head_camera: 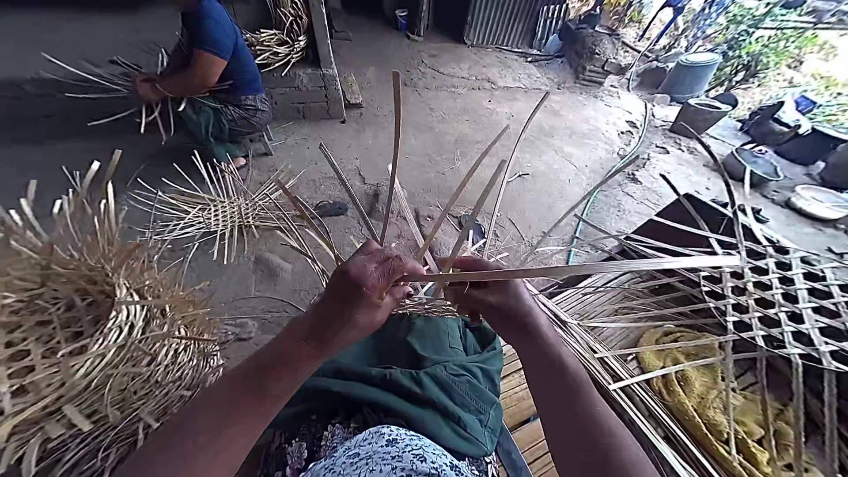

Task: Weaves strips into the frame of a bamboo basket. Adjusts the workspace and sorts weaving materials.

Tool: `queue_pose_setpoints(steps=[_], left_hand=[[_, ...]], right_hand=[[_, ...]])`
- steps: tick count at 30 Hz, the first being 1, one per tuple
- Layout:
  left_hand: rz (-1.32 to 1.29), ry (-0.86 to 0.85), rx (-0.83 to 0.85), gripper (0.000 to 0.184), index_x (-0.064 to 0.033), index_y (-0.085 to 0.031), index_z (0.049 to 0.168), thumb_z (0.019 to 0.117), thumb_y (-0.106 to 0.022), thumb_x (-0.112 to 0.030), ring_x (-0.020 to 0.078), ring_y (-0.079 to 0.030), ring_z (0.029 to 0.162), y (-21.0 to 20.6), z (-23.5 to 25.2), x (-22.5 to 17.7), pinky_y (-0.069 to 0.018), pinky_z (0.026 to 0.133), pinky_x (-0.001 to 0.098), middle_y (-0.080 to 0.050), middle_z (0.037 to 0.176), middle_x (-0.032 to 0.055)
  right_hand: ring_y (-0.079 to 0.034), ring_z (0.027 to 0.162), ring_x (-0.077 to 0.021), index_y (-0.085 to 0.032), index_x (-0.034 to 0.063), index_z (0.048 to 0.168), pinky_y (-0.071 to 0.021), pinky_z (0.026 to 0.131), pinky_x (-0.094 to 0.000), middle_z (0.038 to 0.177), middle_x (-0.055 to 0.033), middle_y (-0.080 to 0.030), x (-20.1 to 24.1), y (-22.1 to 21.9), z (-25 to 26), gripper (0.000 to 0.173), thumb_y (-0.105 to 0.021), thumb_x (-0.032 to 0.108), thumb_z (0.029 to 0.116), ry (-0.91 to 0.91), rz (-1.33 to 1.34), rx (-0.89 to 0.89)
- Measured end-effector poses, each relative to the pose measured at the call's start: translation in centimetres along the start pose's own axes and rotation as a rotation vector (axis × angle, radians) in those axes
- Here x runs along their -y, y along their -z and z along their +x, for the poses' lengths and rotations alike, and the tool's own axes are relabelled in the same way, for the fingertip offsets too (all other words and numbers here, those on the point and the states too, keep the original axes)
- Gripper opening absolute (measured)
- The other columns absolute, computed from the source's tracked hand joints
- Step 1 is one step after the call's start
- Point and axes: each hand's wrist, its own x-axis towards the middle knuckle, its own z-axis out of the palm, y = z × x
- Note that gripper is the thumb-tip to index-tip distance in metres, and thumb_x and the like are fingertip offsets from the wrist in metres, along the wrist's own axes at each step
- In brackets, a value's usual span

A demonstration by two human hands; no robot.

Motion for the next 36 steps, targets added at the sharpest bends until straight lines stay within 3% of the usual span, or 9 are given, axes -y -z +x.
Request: queue_pose_setpoints(steps=[4, 8, 13, 21, 24, 29, 31, 33, 36], left_hand=[[0.009, -0.001, 0.010, 0.016, -0.0129, -0.076, 0.105, 0.0891, -0.074, -0.013, 0.0156, -0.064, 0.090, 0.1, -0.1, 0.4, -0.0541, 0.081, 0.0311, -0.071, 0.095, 0.0011], [-0.046, 0.002, 0.017, 0.013, -0.0105, -0.075, 0.102, 0.0889, -0.074, -0.012, 0.0164, -0.064, 0.091, -0.5, 0.5, 0.9, -0.0561, 0.081, 0.0316, -0.070, 0.094, 0.0020], [-0.105, 0.016, 0.018, 0.011, -0.0087, -0.072, 0.096, 0.0866, -0.076, -0.011, 0.0147, -0.063, 0.091, -0.8, 1.3, 1.9, -0.0531, 0.084, 0.0316, -0.069, 0.090, 0.0010], [-0.287, 0.126, 0.027, 0.014, -0.0078, -0.069, 0.093, 0.0818, -0.077, -0.005, 0.0100, -0.063, 0.086, -1.0, 1.9, 3.1, -0.0555, 0.078, 0.0268, -0.066, 0.090, 0.0010], [-0.098, 0.049, -0.018, 0.017, -0.0098, -0.076, 0.100, 0.0844, -0.069, -0.008, 0.0173, -0.065, 0.093, -1.6, 2.0, 2.9, -0.0548, 0.082, 0.0350, -0.072, 0.096, 0.0026], [0.191, -0.009, -0.072, 0.023, -0.0106, -0.080, 0.105, 0.0904, -0.064, -0.005, 0.0278, -0.065, 0.087, -2.2, 1.6, 2.1, -0.0555, 0.070, 0.0402, -0.072, 0.091, 0.0084], [0.175, 0.052, -0.059, 0.021, -0.0109, -0.081, 0.102, 0.0887, -0.066, -0.005, 0.0278, -0.067, 0.089, -1.9, 1.5, 2.3, -0.0570, 0.073, 0.0412, -0.073, 0.094, 0.0090], [0.126, 0.125, -0.034, 0.019, -0.0132, -0.082, 0.099, 0.0875, -0.069, -0.005, 0.0241, -0.066, 0.089, -1.5, 1.7, 2.5, -0.0567, 0.075, 0.0397, -0.073, 0.096, 0.0066], [0.016, 0.195, 0.004, 0.021, -0.0138, -0.082, 0.101, 0.0849, -0.071, -0.004, 0.0207, -0.065, 0.088, -1.0, 2.0, 2.6, -0.0556, 0.076, 0.0391, -0.071, 0.093, 0.0048]], right_hand=[[-0.059, 0.053, -0.0051, -0.071, 0.0022, 0.096, -0.0502, 0.047, -0.0205, 0.070, -0.0007, -0.067, -0.9, -0.5, 1.0, 0.012, -0.074, 0.003, 0.0848, -0.004, 0.134, 0.103], [-0.052, 0.048, -0.0017, -0.068, 0.0048, 0.094, -0.0444, 0.044, -0.0177, 0.065, 0.0022, -0.063, -1.2, -1.1, 1.7, 0.014, -0.077, 0.003, 0.0842, 0.035, 0.108, 0.014], [-0.055, 0.048, -0.0032, -0.069, 0.0039, 0.124, -0.0486, 0.044, -0.0190, 0.071, -0.0027, -0.067, -0.7, -0.3, 2.9, 0.032, -0.055, -0.007, 0.0967, -0.071, 0.183, 0.001], [-0.067, 0.066, -0.0078, -0.072, 0.0100, 0.091, -0.0579, 0.060, -0.0230, 0.082, -0.0031, -0.073, -3.8, 2.2, 4.9, 0.016, -0.058, 0.003, 0.0960, 0.028, 0.456, 0.363], [-0.065, 0.065, -0.0057, -0.070, 0.0078, 0.092, -0.0566, 0.061, -0.0216, 0.076, 0.0007, -0.070, -2.7, 1.3, 4.3, 0.010, -0.061, 0.005, 0.0956, 0.015, 0.336, 0.262], [-0.073, 0.065, -0.0199, -0.059, 0.0040, 0.110, -0.0630, 0.058, -0.0320, 0.089, -0.0137, -0.075, -3.1, 0.1, 3.9, 0.023, -0.070, 0.013, 0.0911, 0.106, 0.458, 0.006], [-0.072, 0.059, -0.0199, -0.055, 0.0058, 0.105, -0.0611, 0.054, -0.0318, 0.084, -0.0133, -0.075, -3.9, -0.6, 3.9, 0.014, -0.060, 0.017, 0.0977, 0.172, 0.469, -0.081], [-0.068, 0.052, -0.0174, -0.057, 0.0071, 0.097, -0.0585, 0.049, -0.0300, 0.067, -0.0098, -0.070, -4.9, -1.3, 3.9, 0.002, -0.058, 0.009, 0.0963, 0.231, 0.527, -0.123], [-0.065, 0.048, -0.0152, -0.057, 0.0061, 0.094, -0.0564, 0.047, -0.0279, 0.064, -0.0087, -0.068, -5.3, -1.8, 3.5, 0.005, -0.058, 0.002, 0.0949, 0.272, 0.574, -0.163]])
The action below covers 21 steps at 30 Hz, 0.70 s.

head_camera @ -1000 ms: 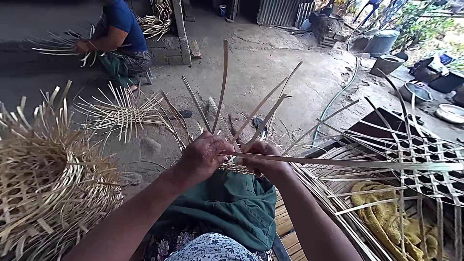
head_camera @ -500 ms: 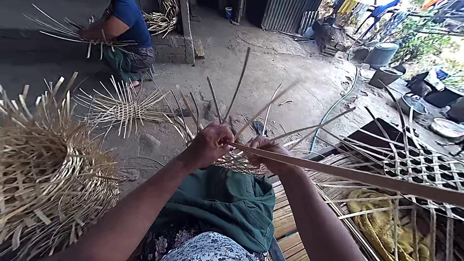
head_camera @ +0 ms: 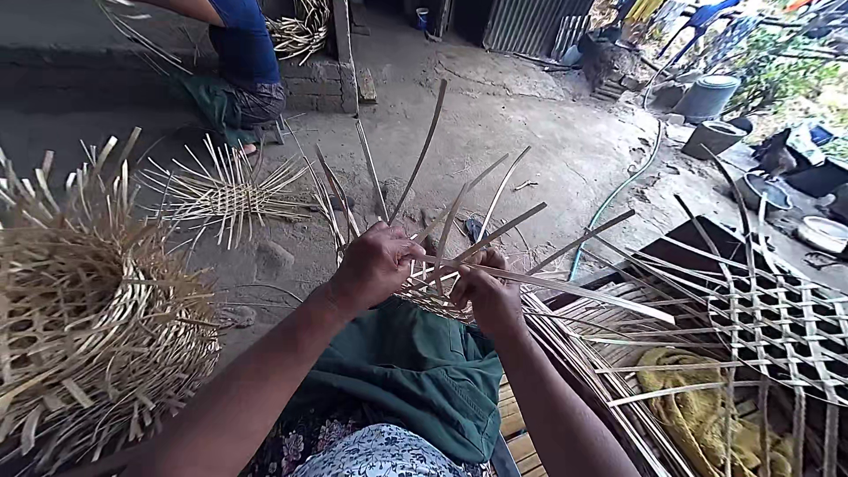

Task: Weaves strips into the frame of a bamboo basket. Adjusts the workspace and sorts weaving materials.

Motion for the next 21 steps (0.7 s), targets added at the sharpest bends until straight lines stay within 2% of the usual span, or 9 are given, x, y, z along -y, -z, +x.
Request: queue_pose_setpoints(steps=[3, 5, 8, 10, 11, 13, 15, 18, 21], left_hand=[[-0.226, 0.149, 0.096, 0.040, -0.0183, -0.070, 0.129, 0.0904, -0.070, -0.008, 0.0067, -0.057, 0.067, 0.8, 0.4, 0.3, -0.0509, 0.062, 0.0262, -0.065, 0.080, -0.0044], [-0.368, 0.275, 0.154, 0.045, -0.0211, -0.064, 0.140, 0.0959, -0.071, -0.016, 0.0074, -0.049, 0.053, 1.0, 0.8, 0.4, -0.0459, 0.052, 0.0271, -0.055, 0.065, -0.0037], [-0.454, 0.390, 0.193, 0.024, -0.0167, -0.075, 0.118, 0.0952, -0.075, -0.021, 0.0074, -0.051, 0.052, 0.9, 0.9, 0.4, -0.0482, 0.055, 0.0277, -0.058, 0.062, -0.0025], [-0.511, 0.370, 0.149, 0.011, -0.0121, -0.072, 0.107, 0.0974, -0.071, -0.018, 0.0051, -0.056, 0.055, 0.6, 0.7, 0.5, -0.0501, 0.056, 0.0237, -0.063, 0.067, -0.0028], [-0.543, 0.347, 0.111, 0.009, -0.0100, -0.069, 0.106, 0.0992, -0.068, -0.015, 0.0049, -0.058, 0.059, 0.5, 0.5, 0.4, -0.0500, 0.057, 0.0230, -0.066, 0.072, -0.0021], [-0.549, 0.276, 0.062, 0.008, -0.0075, -0.063, 0.107, 0.1016, -0.063, -0.013, 0.0055, -0.065, 0.066, 0.3, 0.1, 0.4, -0.0555, 0.062, 0.0232, -0.069, 0.080, -0.0006], [-0.444, 0.181, 0.013, 0.012, -0.0086, -0.065, 0.110, 0.0998, -0.066, -0.014, 0.0047, -0.061, 0.060, -0.2, -0.2, 0.8, -0.0538, 0.059, 0.0236, -0.067, 0.074, -0.0018], [-0.201, 0.073, -0.103, 0.025, -0.0059, -0.067, 0.118, 0.0959, -0.070, -0.015, 0.0085, -0.054, 0.055, -1.1, -0.5, 0.6, -0.0485, 0.054, 0.0272, -0.061, 0.069, -0.0003], [0.069, -0.280, -0.166, 0.027, -0.0028, -0.070, 0.115, 0.0942, -0.071, -0.019, 0.0201, -0.070, 0.082, -1.8, -1.1, -0.1, -0.0602, 0.072, 0.0355, -0.071, 0.098, 0.0109]], right_hand=[[-0.064, 0.049, -0.0144, -0.059, 0.0055, 0.093, -0.0568, 0.046, -0.0278, 0.069, -0.0087, -0.069, -0.3, 0.0, -0.3, 0.007, -0.062, -0.001, 0.0921, 0.052, -0.022, -0.037], [-0.065, 0.050, -0.0135, -0.059, 0.0058, 0.094, -0.0571, 0.047, -0.0276, 0.071, -0.0067, -0.070, -0.5, -0.3, -0.8, 0.010, -0.063, -0.003, 0.0915, 0.107, -0.087, -0.021], [-0.064, 0.052, -0.0090, -0.061, 0.0051, 0.099, -0.0573, 0.048, -0.0249, 0.075, -0.0019, -0.071, -1.2, -0.9, -1.6, 0.010, -0.061, -0.003, 0.0934, 0.231, -0.209, 0.010], [-0.062, 0.054, -0.0055, -0.067, 0.0000, 0.105, -0.0568, 0.049, -0.0228, 0.082, -0.0020, -0.070, -1.6, -0.8, -1.7, 0.013, -0.059, -0.002, 0.0953, 0.317, -0.314, 0.014], [-0.060, 0.055, -0.0040, -0.071, -0.0009, 0.108, -0.0566, 0.050, -0.0215, 0.086, -0.0030, -0.068, -1.6, -0.7, -1.6, 0.018, -0.058, -0.001, 0.0957, 0.334, -0.407, 0.010], [-0.058, 0.059, -0.0042, -0.078, 0.0083, 0.112, -0.0555, 0.055, -0.0220, 0.090, -0.0055, -0.064, -0.9, -0.5, -1.4, 0.028, -0.056, 0.002, 0.0961, 0.334, -0.718, 0.014], [-0.062, 0.069, -0.0128, -0.079, 0.0212, 0.117, -0.0554, 0.062, -0.0332, 0.091, -0.0088, -0.065, 0.0, -0.8, -1.4, 0.037, -0.055, 0.003, 0.0955, 0.329, -1.005, 0.060], [-0.067, 0.079, -0.0274, -0.078, 0.0308, 0.121, -0.0552, 0.068, -0.0496, 0.093, -0.0149, -0.069, 1.6, -1.7, -1.9, 0.048, -0.054, 0.000, 0.0930, 0.258, -1.221, 0.140], [-0.064, 0.077, -0.0243, -0.079, 0.0267, 0.119, -0.0539, 0.068, -0.0463, 0.092, -0.0144, -0.067, 2.3, -1.6, -1.6, 0.045, -0.052, 0.001, 0.0936, 0.200, -1.180, 0.202]])
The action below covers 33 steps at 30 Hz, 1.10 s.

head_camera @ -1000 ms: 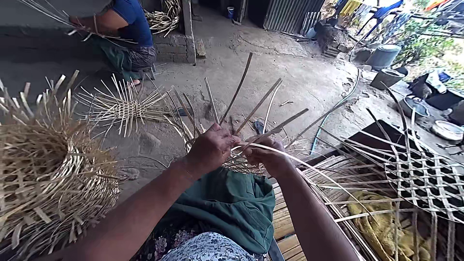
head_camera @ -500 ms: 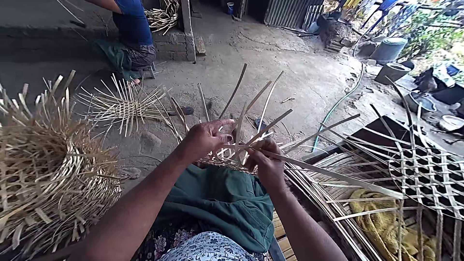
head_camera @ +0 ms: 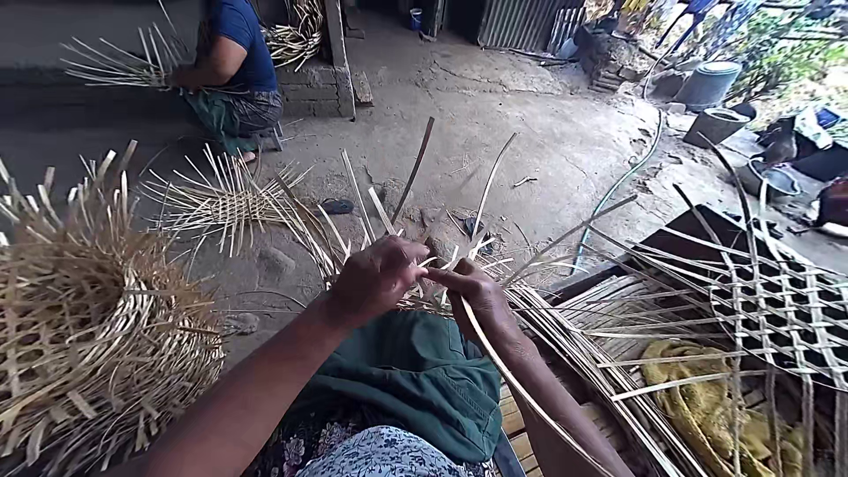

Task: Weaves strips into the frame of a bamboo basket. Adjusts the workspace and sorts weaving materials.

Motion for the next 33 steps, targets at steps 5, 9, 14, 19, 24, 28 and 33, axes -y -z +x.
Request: queue_pose_setpoints(steps=[5, 9, 14, 19, 24, 28, 33], left_hand=[[0.245, -0.165, 0.304, 0.041, -0.0170, -0.063, 0.141, 0.1002, -0.063, -0.022, 0.0320, -0.067, 0.077, 0.7, 1.0, -0.1, -0.0549, 0.062, 0.0442, -0.069, 0.079, 0.0097], [0.289, -0.095, 0.203, 0.026, -0.0104, -0.074, 0.122, 0.0981, -0.064, -0.013, 0.0325, -0.066, 0.080, 2.6, 3.1, 0.7, -0.0552, 0.063, 0.0443, -0.070, 0.085, 0.0113], [0.330, -0.069, -0.006, 0.020, -0.0091, -0.076, 0.113, 0.1012, -0.062, -0.017, 0.0307, -0.066, 0.081, 3.1, 4.7, -2.1, -0.0545, 0.063, 0.0411, -0.071, 0.088, 0.0108], [0.106, 0.099, -0.137, 0.014, -0.0107, -0.077, 0.104, 0.0954, -0.070, -0.020, 0.0219, -0.063, 0.082, 2.6, 3.6, -3.2, -0.0512, 0.071, 0.0374, -0.074, 0.094, 0.0042], [-0.434, 0.472, -0.013, 0.021, -0.0085, -0.069, 0.098, 0.0854, -0.081, -0.020, 0.0059, -0.063, 0.078, 0.1, 0.0, -1.3, -0.0548, 0.072, 0.0258, -0.068, 0.087, -0.0015], [-0.526, 0.552, -0.029, 0.015, -0.0073, -0.068, 0.098, 0.0868, -0.077, -0.011, 0.0086, -0.062, 0.080, -0.6, 0.1, -1.0, -0.0541, 0.074, 0.0279, -0.065, 0.089, 0.0013], [-0.188, 0.341, -0.016, 0.052, -0.0035, -0.068, 0.121, 0.0850, -0.081, -0.039, 0.0216, -0.065, 0.090, -1.2, 0.5, -0.6, -0.0543, 0.083, 0.0424, -0.071, 0.098, 0.0078]], right_hand=[[-0.064, 0.059, -0.0074, -0.066, -0.0017, 0.120, -0.0574, 0.054, -0.0240, 0.088, -0.0060, -0.071, -0.8, 0.0, 0.8, 0.025, -0.062, 0.000, 0.0954, -0.182, 0.654, -0.052], [-0.067, 0.071, -0.0119, -0.070, 0.0106, 0.129, -0.0590, 0.066, -0.0336, 0.105, -0.0052, -0.072, 0.9, 2.0, 1.9, 0.031, -0.064, 0.015, 0.0991, -0.165, 0.140, -0.110], [-0.071, 0.081, -0.0360, -0.076, 0.0105, 0.106, -0.0543, 0.068, -0.0602, 0.092, -0.0145, -0.072, 3.6, 3.5, 4.1, 0.030, -0.060, 0.036, 0.1032, -0.120, -0.387, -0.124], [-0.069, 0.078, -0.0343, -0.074, 0.0078, 0.100, -0.0539, 0.067, -0.0592, 0.087, -0.0136, -0.071, 5.7, 5.4, 4.6, 0.016, -0.075, 0.021, 0.0921, -0.088, -0.296, -0.135], [-0.067, 0.074, -0.0378, -0.068, 0.0018, 0.094, -0.0524, 0.066, -0.0616, 0.077, -0.0165, -0.066, 4.8, 4.1, 3.7, 0.034, -0.069, 0.036, 0.0971, -0.158, -0.251, 0.001], [-0.065, 0.070, -0.0332, -0.064, 0.0023, 0.092, -0.0510, 0.062, -0.0559, 0.073, -0.0136, -0.062, 3.8, 4.5, 3.8, 0.026, -0.052, 0.023, 0.1032, -0.090, -0.208, 0.035], [-0.067, 0.073, -0.0120, -0.070, 0.0086, 0.099, -0.0587, 0.069, -0.0387, 0.081, -0.0019, -0.068, -0.4, 5.4, 3.6, 0.027, -0.051, 0.028, 0.1015, 0.145, 0.068, 0.020]])
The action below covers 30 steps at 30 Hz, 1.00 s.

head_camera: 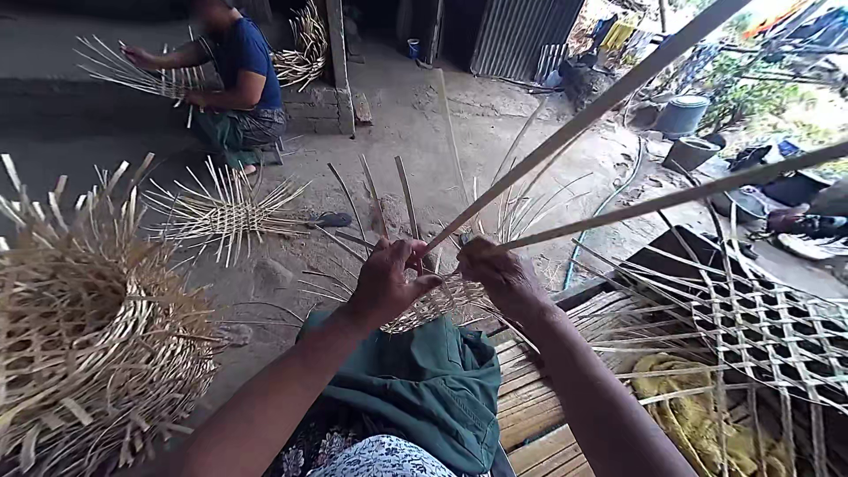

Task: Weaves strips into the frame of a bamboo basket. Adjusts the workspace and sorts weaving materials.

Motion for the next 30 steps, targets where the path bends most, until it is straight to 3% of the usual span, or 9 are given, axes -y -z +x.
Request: queue_pose_setpoints(steps=[5, 8, 10, 14, 16, 19, 22, 27, 30], left_hand=[[0.387, -0.148, -0.011, 0.048, -0.0055, -0.073, 0.120, 0.0810, -0.078, -0.034, 0.0331, -0.067, 0.086, -0.5, -0.3, -1.1, -0.0564, 0.069, 0.0472, -0.073, 0.096, 0.0125], [0.470, -0.221, -0.026, 0.039, -0.0080, -0.076, 0.115, 0.0802, -0.077, -0.026, 0.0330, -0.067, 0.085, -0.5, -0.5, -1.7, -0.0564, 0.067, 0.0456, -0.072, 0.092, 0.0123], [0.482, -0.245, -0.029, 0.036, -0.0108, -0.077, 0.113, 0.0813, -0.078, -0.027, 0.0336, -0.067, 0.087, -0.5, -0.7, -2.0, -0.0563, 0.068, 0.0457, -0.071, 0.092, 0.0126], [0.088, -0.011, 0.062, 0.058, -0.0102, -0.067, 0.133, 0.0806, -0.086, -0.026, 0.0203, -0.066, 0.094, 0.8, -0.6, -2.4, -0.0557, 0.084, 0.0402, -0.072, 0.106, 0.0064], [-0.271, 0.226, 0.144, 0.067, -0.0140, -0.053, 0.147, 0.0872, -0.081, -0.019, 0.0059, -0.061, 0.072, 2.0, 0.1, -2.4, -0.0522, 0.067, 0.0245, -0.072, 0.094, -0.0027], [-0.592, 0.385, 0.185, 0.031, -0.0057, -0.069, 0.121, 0.0905, -0.074, -0.002, 0.0045, -0.063, 0.071, 2.3, 0.4, -2.3, -0.0556, 0.070, 0.0222, -0.070, 0.086, -0.0016], [-0.677, 0.283, 0.162, 0.012, -0.0030, -0.070, 0.101, 0.0911, -0.070, 0.004, 0.0032, -0.065, 0.083, 1.6, 0.0, -1.8, -0.0565, 0.078, 0.0211, -0.071, 0.100, -0.0002], [-0.181, -0.078, -0.046, 0.039, -0.0060, -0.066, 0.131, 0.0937, -0.072, -0.018, 0.0050, -0.059, 0.067, 0.0, -0.6, -2.8, -0.0516, 0.060, 0.0214, -0.071, 0.092, 0.0007], [0.135, -0.336, 0.015, 0.061, -0.0030, -0.056, 0.144, 0.0952, -0.071, -0.036, 0.0207, -0.069, 0.078, -0.8, 0.0, -4.4, -0.0594, 0.068, 0.0367, -0.074, 0.103, 0.0119]], right_hand=[[-0.069, 0.076, -0.0188, -0.070, 0.0077, 0.109, -0.0587, 0.066, -0.0411, 0.091, -0.0069, -0.070, 0.8, 0.0, -1.1, 0.026, -0.052, 0.026, 0.1038, 0.254, -0.289, -0.009], [-0.065, 0.061, -0.0287, -0.069, 0.0102, 0.132, -0.0542, 0.050, -0.0466, 0.090, -0.0147, -0.065, 2.3, -0.1, -1.0, 0.032, -0.057, 0.018, 0.1028, 0.192, -0.544, -0.038], [-0.068, 0.068, -0.0343, -0.070, 0.0109, 0.132, -0.0546, 0.052, -0.0506, 0.094, -0.0172, -0.067, 3.0, 0.1, -1.0, 0.032, -0.060, 0.014, 0.1011, 0.111, -0.662, -0.025], [-0.071, 0.076, -0.0371, -0.073, 0.0074, 0.113, -0.0556, 0.062, -0.0565, 0.089, -0.0161, -0.070, 4.2, 1.2, -1.3, 0.019, -0.062, 0.019, 0.1021, -0.042, -0.639, 0.109], [-0.072, 0.077, -0.0324, -0.073, 0.0082, 0.108, -0.0566, 0.070, -0.0576, 0.087, -0.0134, -0.073, 4.0, 2.1, -1.1, 0.017, -0.063, 0.020, 0.1017, -0.155, -0.431, 0.194], [-0.064, 0.058, -0.0120, -0.072, 0.0107, 0.105, -0.0572, 0.059, -0.0344, 0.074, -0.0034, -0.067, 3.4, 2.9, -0.2, 0.018, -0.060, 0.024, 0.1049, -0.363, -0.159, 0.350], [-0.055, 0.047, -0.0083, -0.071, 0.0074, 0.102, -0.0501, 0.048, -0.0255, 0.064, -0.0030, -0.060, 3.1, 3.2, 0.4, 0.020, -0.060, 0.024, 0.1052, -0.510, -0.032, 0.415], [-0.057, 0.056, -0.0178, -0.071, 0.0096, 0.084, -0.0504, 0.057, -0.0439, 0.065, -0.0045, -0.062, 1.9, 3.0, 0.5, 0.034, -0.077, 0.042, 0.0916, -0.394, -0.239, 0.337], [-0.065, 0.069, -0.0251, -0.071, 0.0103, 0.081, -0.0523, 0.066, -0.0556, 0.070, -0.0059, -0.066, 2.9, 2.1, 0.0, 0.029, -0.080, 0.037, 0.0886, -0.263, -0.332, 0.225]])
